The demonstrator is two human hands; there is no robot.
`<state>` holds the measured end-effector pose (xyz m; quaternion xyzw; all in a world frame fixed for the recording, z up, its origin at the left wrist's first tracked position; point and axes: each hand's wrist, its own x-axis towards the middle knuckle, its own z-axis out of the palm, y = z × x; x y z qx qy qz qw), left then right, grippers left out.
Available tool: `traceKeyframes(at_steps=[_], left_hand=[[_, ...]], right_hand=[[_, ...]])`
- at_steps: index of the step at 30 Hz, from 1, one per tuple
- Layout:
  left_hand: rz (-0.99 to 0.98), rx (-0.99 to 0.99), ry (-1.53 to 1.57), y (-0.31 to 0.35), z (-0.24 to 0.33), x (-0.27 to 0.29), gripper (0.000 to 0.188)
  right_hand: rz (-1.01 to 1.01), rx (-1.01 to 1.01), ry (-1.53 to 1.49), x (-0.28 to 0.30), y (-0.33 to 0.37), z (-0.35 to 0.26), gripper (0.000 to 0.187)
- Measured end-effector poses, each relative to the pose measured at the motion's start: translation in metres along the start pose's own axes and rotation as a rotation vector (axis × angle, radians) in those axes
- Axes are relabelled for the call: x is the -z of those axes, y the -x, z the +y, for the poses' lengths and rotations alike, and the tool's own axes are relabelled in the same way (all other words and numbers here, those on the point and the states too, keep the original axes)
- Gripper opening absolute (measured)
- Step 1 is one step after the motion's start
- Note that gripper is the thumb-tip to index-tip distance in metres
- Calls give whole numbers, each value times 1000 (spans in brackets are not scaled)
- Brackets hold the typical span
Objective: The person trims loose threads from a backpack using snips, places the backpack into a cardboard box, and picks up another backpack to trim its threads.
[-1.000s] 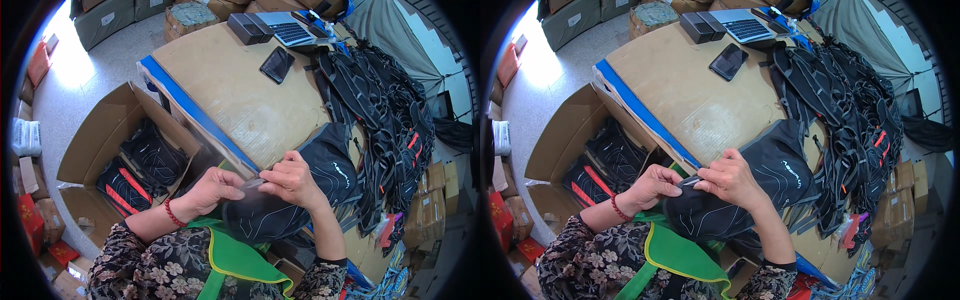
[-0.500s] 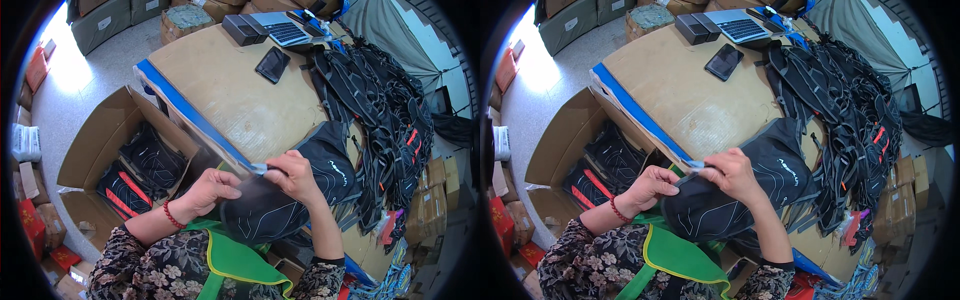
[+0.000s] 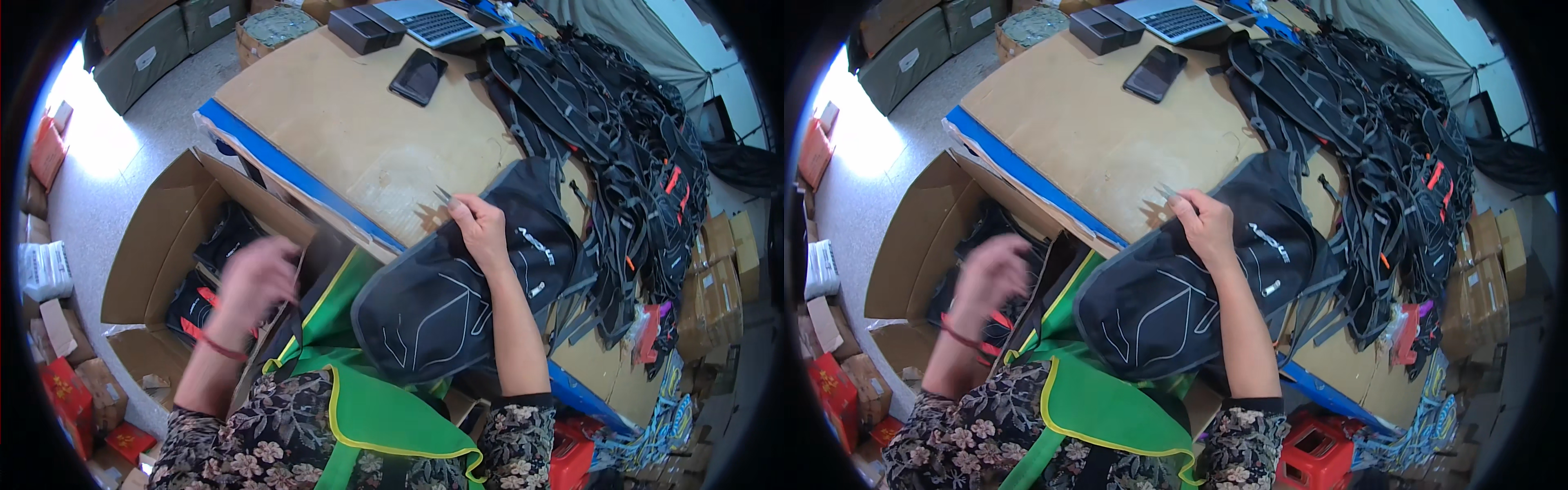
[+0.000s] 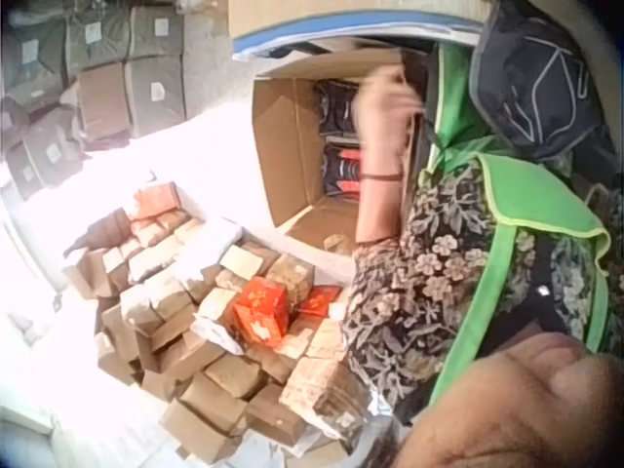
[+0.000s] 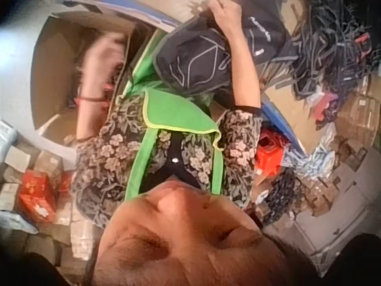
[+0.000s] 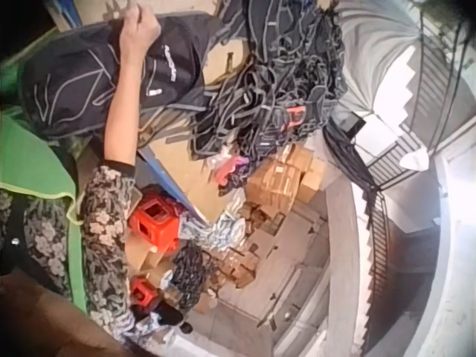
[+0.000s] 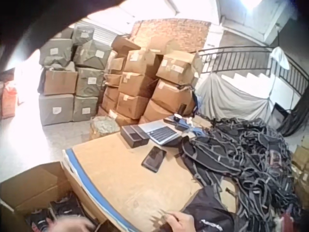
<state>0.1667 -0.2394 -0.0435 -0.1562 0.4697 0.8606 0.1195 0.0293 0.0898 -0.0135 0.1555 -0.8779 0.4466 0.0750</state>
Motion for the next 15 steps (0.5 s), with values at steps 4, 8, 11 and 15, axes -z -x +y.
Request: traceKeyframes(at_steps=[4,8,11,15], left_hand=[[188,-630,419,20,89,240,28],[666,-916,27,50,120,241,28],[394,-517,-193,13,50,96,20],[-238,140,-303,7,-33,-25,31]], right_hand=[[-33,-2,-170,2,-8,2,25],[-60,-162,-496,3,-13,6,36],[-1,-206,-555,9,-12,8,40],[115,-231,-714,30,-2,-2,34]])
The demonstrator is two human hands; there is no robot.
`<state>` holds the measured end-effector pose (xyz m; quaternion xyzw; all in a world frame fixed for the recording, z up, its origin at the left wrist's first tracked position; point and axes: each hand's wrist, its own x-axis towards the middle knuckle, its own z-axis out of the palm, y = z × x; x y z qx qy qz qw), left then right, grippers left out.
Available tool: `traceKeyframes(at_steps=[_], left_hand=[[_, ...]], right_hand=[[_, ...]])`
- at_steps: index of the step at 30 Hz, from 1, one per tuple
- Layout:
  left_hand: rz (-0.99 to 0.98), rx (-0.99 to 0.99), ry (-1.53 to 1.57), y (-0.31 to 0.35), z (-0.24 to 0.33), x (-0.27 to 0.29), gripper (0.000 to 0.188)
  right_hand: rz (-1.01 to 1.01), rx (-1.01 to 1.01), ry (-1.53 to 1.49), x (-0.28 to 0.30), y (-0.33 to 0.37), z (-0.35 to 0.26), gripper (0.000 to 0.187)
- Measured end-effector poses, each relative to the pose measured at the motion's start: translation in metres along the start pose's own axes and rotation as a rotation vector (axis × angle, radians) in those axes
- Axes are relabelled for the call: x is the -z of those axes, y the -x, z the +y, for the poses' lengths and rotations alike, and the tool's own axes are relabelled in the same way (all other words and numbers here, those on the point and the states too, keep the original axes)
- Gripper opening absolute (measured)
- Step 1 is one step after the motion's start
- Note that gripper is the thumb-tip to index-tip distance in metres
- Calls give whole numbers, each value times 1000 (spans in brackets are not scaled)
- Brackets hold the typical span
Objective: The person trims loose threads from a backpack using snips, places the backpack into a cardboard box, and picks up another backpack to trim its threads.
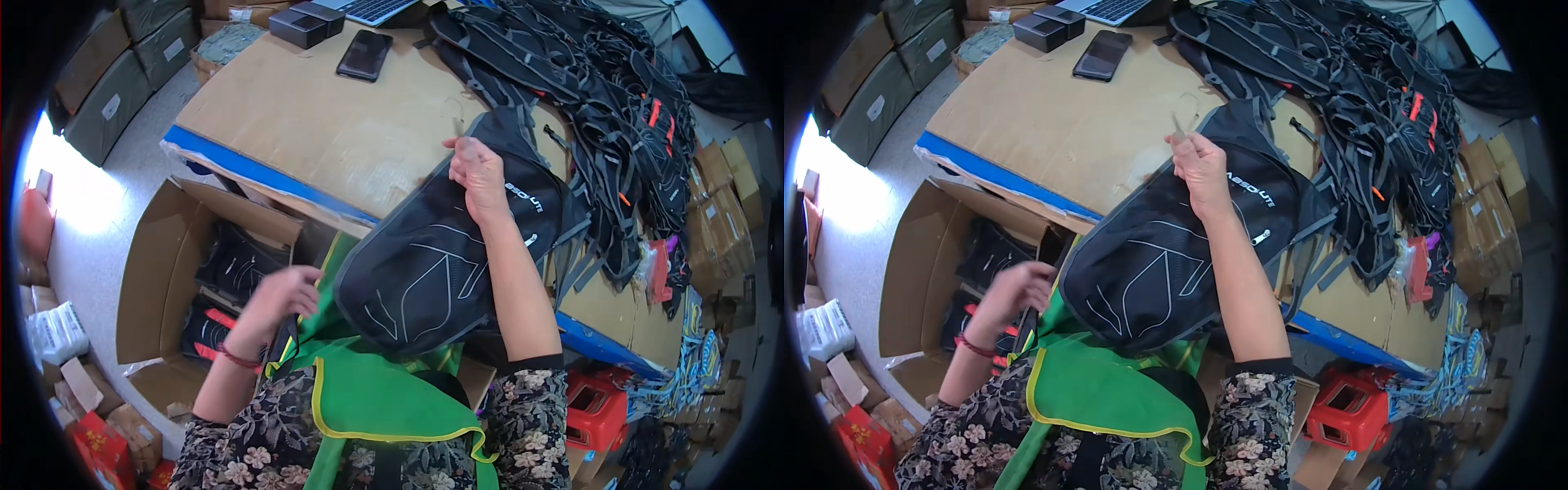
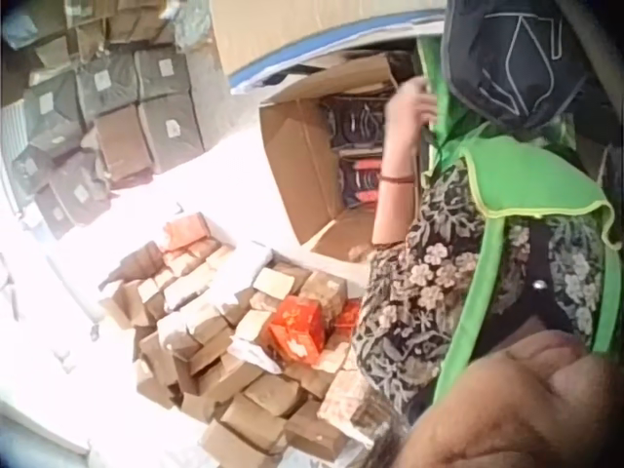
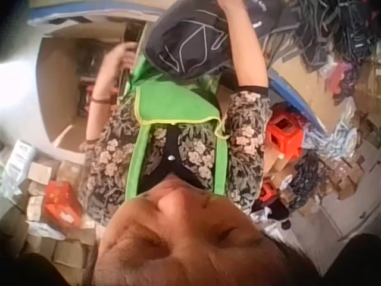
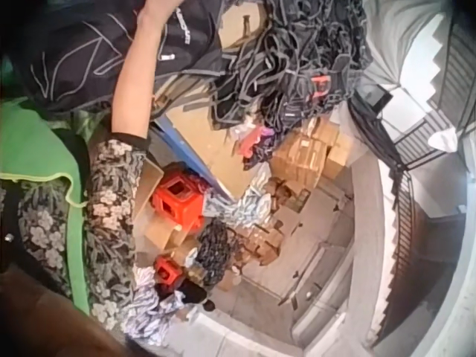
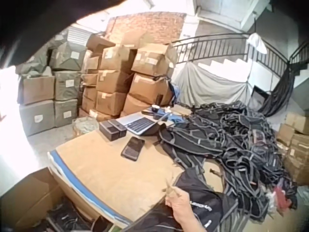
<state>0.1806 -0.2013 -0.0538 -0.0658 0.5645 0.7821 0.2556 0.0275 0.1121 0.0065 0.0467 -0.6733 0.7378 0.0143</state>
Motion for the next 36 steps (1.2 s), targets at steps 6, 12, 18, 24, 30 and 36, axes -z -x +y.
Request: traceKeyframes(at_steps=[6,12,18,24,30,36], left_hand=[[-143,119,-104,-10,-17,-38,18],[-147,131,-234,-10,-39,-35,18],[-234,274,-4,-7,-42,-41,24],[-250,228,-35,0,-35,-42,20],[-133,70,0,20,-4,-18,21],[111,-791,-265,40,131,-30,27]], right_hand=[[362,212,302,48,51,-63,19],[506,248,471,118,60,-76,17],[312,49,974,106,-18,-75,35],[217,-87,1102,109,-61,-37,48],[305,-169,635,98,-49,-85,29],[410,546,355,67,-8,-255,13]])
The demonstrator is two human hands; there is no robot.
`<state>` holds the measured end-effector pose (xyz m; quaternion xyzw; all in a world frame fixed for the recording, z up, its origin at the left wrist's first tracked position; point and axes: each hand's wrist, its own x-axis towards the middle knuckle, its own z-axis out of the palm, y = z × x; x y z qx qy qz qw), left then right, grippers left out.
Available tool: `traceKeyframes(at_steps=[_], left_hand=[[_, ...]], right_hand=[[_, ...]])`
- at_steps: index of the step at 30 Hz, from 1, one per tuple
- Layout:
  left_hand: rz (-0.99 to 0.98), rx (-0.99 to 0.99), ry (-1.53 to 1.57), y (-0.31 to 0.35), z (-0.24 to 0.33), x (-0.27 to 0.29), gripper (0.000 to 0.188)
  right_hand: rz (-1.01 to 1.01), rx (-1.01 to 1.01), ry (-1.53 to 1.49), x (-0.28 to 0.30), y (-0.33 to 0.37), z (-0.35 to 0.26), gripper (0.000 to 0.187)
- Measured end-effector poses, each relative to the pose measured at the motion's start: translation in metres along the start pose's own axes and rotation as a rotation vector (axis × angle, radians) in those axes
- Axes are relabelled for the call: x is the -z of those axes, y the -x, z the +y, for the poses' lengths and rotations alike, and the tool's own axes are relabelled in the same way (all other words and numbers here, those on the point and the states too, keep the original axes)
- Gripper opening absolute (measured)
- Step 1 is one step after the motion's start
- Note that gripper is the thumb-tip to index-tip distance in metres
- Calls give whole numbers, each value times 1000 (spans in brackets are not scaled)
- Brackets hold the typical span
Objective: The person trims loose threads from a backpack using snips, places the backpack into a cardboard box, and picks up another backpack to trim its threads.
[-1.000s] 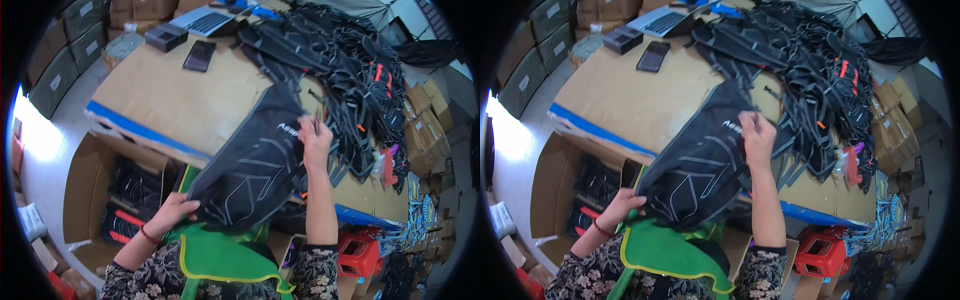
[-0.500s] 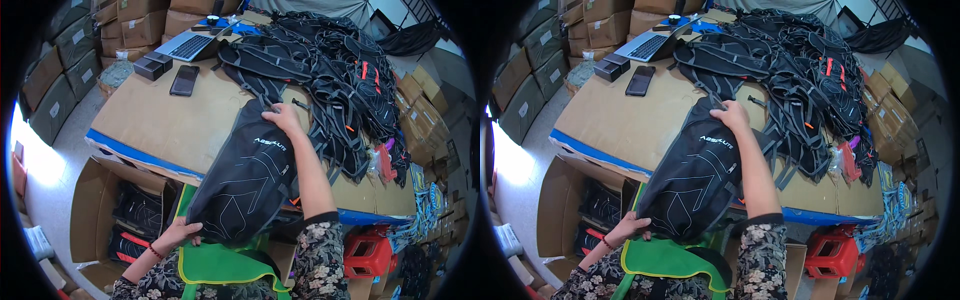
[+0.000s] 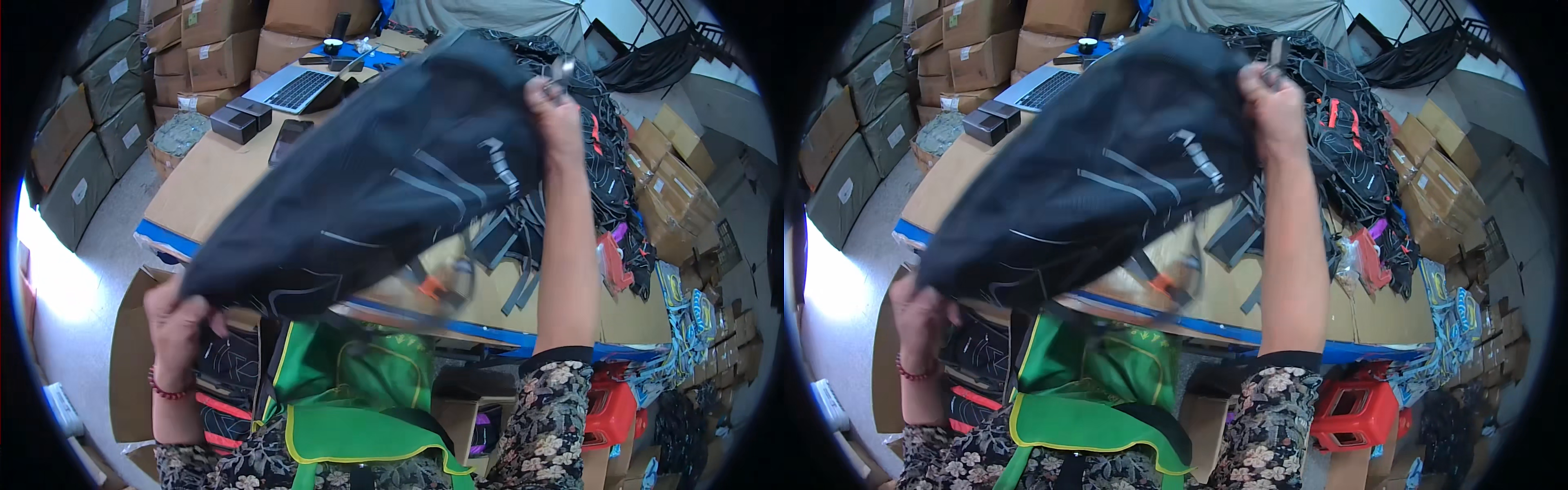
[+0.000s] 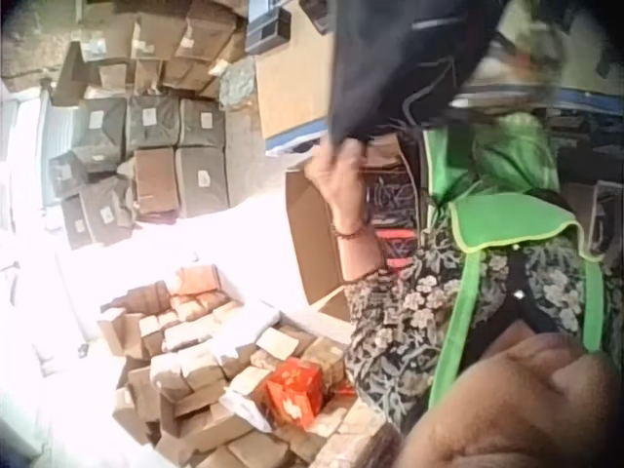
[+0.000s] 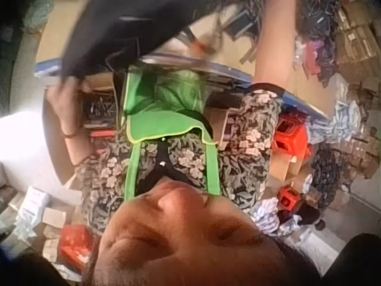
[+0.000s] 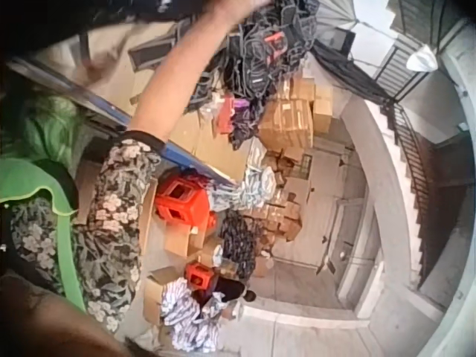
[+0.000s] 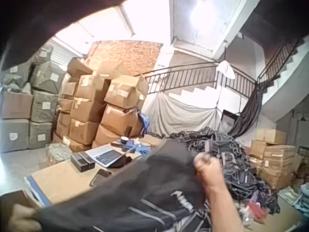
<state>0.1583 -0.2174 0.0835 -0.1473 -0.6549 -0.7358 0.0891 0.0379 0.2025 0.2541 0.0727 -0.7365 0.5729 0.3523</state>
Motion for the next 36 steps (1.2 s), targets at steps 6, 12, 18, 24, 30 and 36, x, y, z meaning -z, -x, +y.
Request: traceKeyframes(at_steps=[6,12,18,24,30,36], left_hand=[[-296,-837,-714,-13,52,-54,22],[-851,-736,-626,21,-37,-134,53],[-633,-632,-528,-20,-60,-131,33],[-267,-160,-787,-120,-115,-111,42],[-478,84,-895,-174,-144,-158,58],[-409,109,-834,-184,-137,-178,49]], right_hand=[[2,-2,-337,68,-13,16,8],[544,-536,-92,173,82,182,4],[694,-507,94,155,192,199,12],[359,-32,450,79,236,130,13],[241,-164,468,74,251,168,13],[229,-359,401,74,249,164,15]])
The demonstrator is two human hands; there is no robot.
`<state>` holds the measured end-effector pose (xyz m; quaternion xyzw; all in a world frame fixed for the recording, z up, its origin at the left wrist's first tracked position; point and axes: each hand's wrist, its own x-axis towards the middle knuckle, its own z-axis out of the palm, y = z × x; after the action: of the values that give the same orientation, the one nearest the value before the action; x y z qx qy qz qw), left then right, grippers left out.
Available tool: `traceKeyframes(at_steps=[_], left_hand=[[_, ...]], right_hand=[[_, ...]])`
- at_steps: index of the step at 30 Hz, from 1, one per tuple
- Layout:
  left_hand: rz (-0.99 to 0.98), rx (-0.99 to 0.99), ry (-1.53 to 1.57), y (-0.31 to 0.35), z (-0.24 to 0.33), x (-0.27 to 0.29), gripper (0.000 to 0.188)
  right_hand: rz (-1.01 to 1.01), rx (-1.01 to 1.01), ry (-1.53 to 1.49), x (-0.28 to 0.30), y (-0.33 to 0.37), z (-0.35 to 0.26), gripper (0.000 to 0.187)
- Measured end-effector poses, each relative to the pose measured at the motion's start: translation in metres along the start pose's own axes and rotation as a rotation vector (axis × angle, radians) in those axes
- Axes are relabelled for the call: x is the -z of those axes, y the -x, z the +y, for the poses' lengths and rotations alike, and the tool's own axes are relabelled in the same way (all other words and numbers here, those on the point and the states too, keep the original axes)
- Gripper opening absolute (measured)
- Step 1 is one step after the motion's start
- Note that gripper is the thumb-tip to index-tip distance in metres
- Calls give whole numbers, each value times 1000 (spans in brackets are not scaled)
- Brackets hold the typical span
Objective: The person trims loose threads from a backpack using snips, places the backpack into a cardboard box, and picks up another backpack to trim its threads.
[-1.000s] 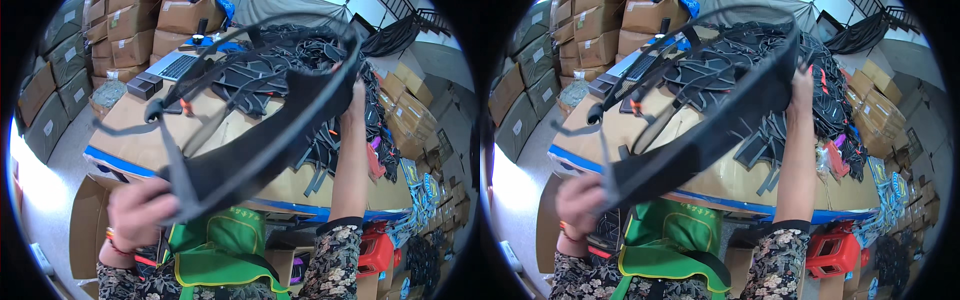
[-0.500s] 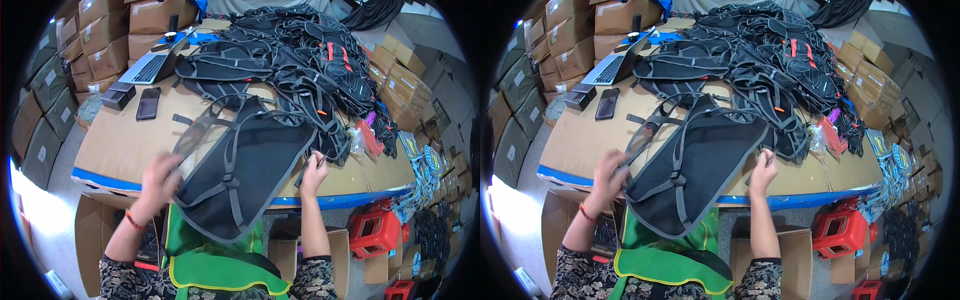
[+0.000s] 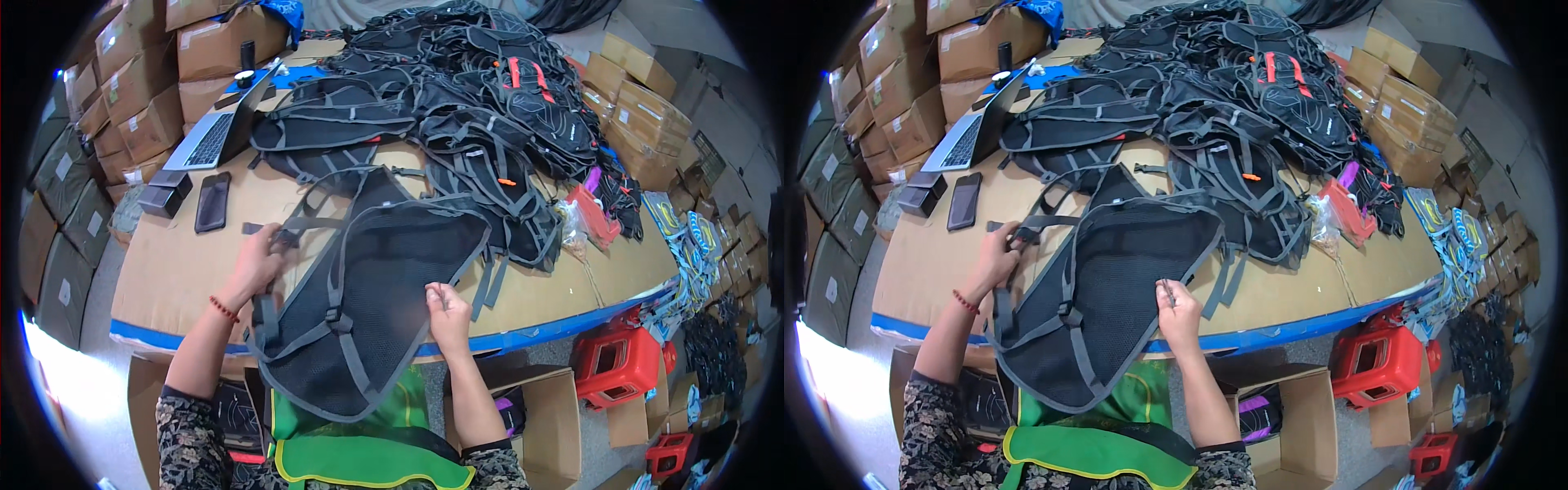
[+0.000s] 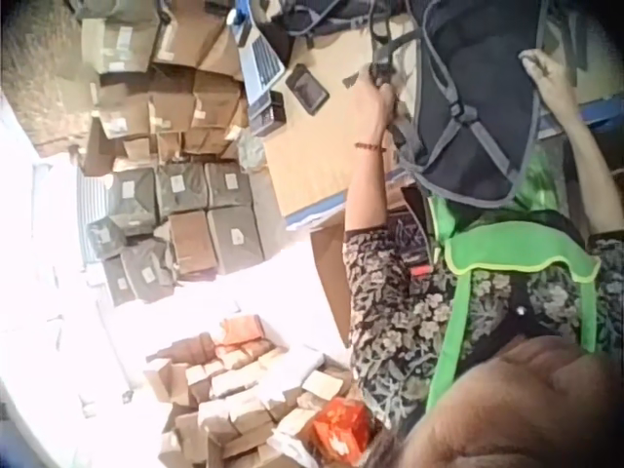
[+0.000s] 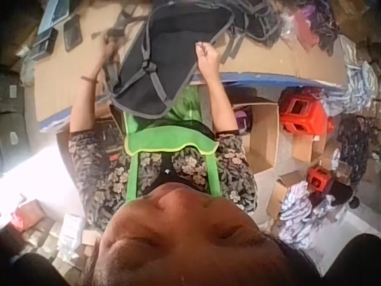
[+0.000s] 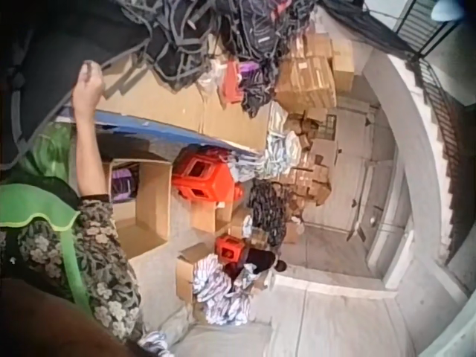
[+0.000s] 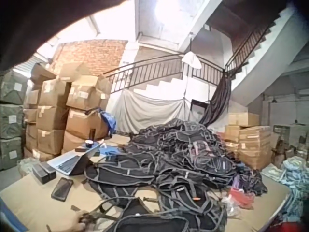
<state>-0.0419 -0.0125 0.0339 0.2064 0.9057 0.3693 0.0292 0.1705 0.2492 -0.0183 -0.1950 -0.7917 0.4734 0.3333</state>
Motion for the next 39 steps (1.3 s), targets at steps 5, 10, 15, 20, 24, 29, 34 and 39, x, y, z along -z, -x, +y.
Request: traceKeyframes(at_steps=[5,10,15,20,24,29,34,39], left_hand=[[27,-160,90,40,21,22,51],[-351,-429,-431,71,49,53,47],[-68,-669,-347,41,125,11,49],[-37,-794,-431,-25,175,-74,70],[-186,-673,-370,-56,190,-107,61],[-201,-643,-280,-63,201,-120,37],[-242,-629,-295,-60,212,-120,32],[-131,-698,-211,-66,205,-116,20]], right_hand=[[35,82,49,-1,0,7,14],[25,86,31,-4,-1,15,14],[24,69,10,-2,-2,12,14],[74,-18,-121,0,1,3,15],[294,-15,-243,9,-19,-9,16],[484,-2,-106,17,-83,-16,28],[589,62,348,11,-125,-11,24],[591,161,324,15,-134,-8,17]])
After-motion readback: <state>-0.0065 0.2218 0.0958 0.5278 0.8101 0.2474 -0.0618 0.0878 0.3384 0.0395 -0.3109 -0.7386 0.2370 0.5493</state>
